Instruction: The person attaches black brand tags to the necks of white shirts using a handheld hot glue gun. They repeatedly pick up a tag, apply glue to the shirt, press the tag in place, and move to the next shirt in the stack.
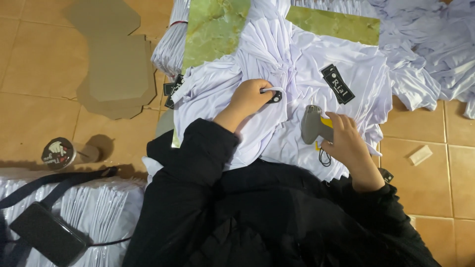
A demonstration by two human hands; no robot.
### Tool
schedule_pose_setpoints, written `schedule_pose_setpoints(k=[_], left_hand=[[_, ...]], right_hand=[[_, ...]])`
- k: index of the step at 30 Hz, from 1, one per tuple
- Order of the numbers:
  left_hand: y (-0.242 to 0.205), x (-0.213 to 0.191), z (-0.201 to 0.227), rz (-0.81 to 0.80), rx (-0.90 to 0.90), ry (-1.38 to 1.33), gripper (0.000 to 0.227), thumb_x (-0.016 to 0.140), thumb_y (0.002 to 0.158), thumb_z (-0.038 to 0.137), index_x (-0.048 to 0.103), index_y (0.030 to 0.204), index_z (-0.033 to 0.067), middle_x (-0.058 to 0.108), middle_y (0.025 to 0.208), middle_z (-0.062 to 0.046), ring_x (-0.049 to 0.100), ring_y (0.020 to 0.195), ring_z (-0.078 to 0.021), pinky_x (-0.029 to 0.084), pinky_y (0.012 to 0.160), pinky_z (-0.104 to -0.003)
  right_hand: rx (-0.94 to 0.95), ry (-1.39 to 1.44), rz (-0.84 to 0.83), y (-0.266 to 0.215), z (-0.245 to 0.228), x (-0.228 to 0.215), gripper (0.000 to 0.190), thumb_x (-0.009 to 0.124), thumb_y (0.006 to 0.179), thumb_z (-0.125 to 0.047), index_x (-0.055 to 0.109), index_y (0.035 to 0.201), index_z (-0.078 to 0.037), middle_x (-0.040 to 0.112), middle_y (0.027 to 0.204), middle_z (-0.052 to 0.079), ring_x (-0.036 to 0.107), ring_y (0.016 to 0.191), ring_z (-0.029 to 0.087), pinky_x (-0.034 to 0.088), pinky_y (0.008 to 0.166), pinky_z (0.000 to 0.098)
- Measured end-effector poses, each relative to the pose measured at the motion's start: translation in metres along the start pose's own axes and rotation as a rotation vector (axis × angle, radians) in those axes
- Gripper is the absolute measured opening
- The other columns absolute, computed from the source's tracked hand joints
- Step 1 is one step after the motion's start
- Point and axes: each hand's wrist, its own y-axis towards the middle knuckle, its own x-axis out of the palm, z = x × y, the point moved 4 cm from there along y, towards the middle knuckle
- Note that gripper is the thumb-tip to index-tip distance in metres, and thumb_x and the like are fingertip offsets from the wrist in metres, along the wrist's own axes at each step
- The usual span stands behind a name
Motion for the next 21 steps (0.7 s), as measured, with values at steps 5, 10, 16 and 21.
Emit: schedule_pose_setpoints(k=[5, 10, 16, 21], left_hand=[[0.004, 0.005, -0.004, 0.016, 0.006, -0.015, 0.020, 0.063, 0.085, 0.026, 0.079, 0.094, 0.0179, 0.077, 0.088, -0.004, 0.074, 0.088, -0.0246, 0.056, 0.080, -0.033], [0.008, 0.011, -0.008, 0.006, 0.001, 0.038, 0.021, 0.062, 0.085, 0.028, 0.079, 0.094, 0.0184, 0.076, 0.086, -0.003, 0.074, 0.087, -0.0253, 0.056, 0.080, -0.035], [0.017, 0.015, -0.021, 0.042, -0.012, 0.000, 0.022, 0.064, 0.082, 0.037, 0.078, 0.089, 0.0221, 0.074, 0.083, 0.000, 0.073, 0.085, -0.0243, 0.055, 0.077, -0.034], [0.018, 0.010, -0.021, -0.003, -0.012, -0.120, 0.020, 0.066, 0.084, 0.023, 0.080, 0.095, 0.0156, 0.076, 0.087, -0.008, 0.074, 0.086, -0.0254, 0.056, 0.078, -0.034]], right_hand=[[-0.117, 0.161, 0.247, -0.009, 0.015, -0.024, 0.079, 0.071, 0.063, -0.009, 0.058, 0.140, 0.001, 0.060, 0.112, 0.026, 0.060, 0.106, 0.050, 0.048, 0.095, 0.0560], [0.008, 0.929, 0.357, -0.002, -0.026, -0.024, 0.043, 0.053, 0.093, -0.003, 0.057, 0.135, -0.003, 0.065, 0.107, 0.017, 0.062, 0.097, 0.024, 0.048, 0.077, 0.0371], [0.136, 1.388, -0.072, 0.017, -0.086, 0.030, 0.034, 0.063, 0.098, -0.015, 0.062, 0.127, 0.003, 0.074, 0.098, 0.024, 0.077, 0.083, 0.031, 0.066, 0.058, 0.0428], [0.174, 1.502, -0.093, 0.018, -0.084, 0.024, 0.039, 0.052, 0.099, -0.026, 0.063, 0.119, 0.005, 0.073, 0.090, 0.025, 0.076, 0.079, 0.033, 0.065, 0.049, 0.0420]])
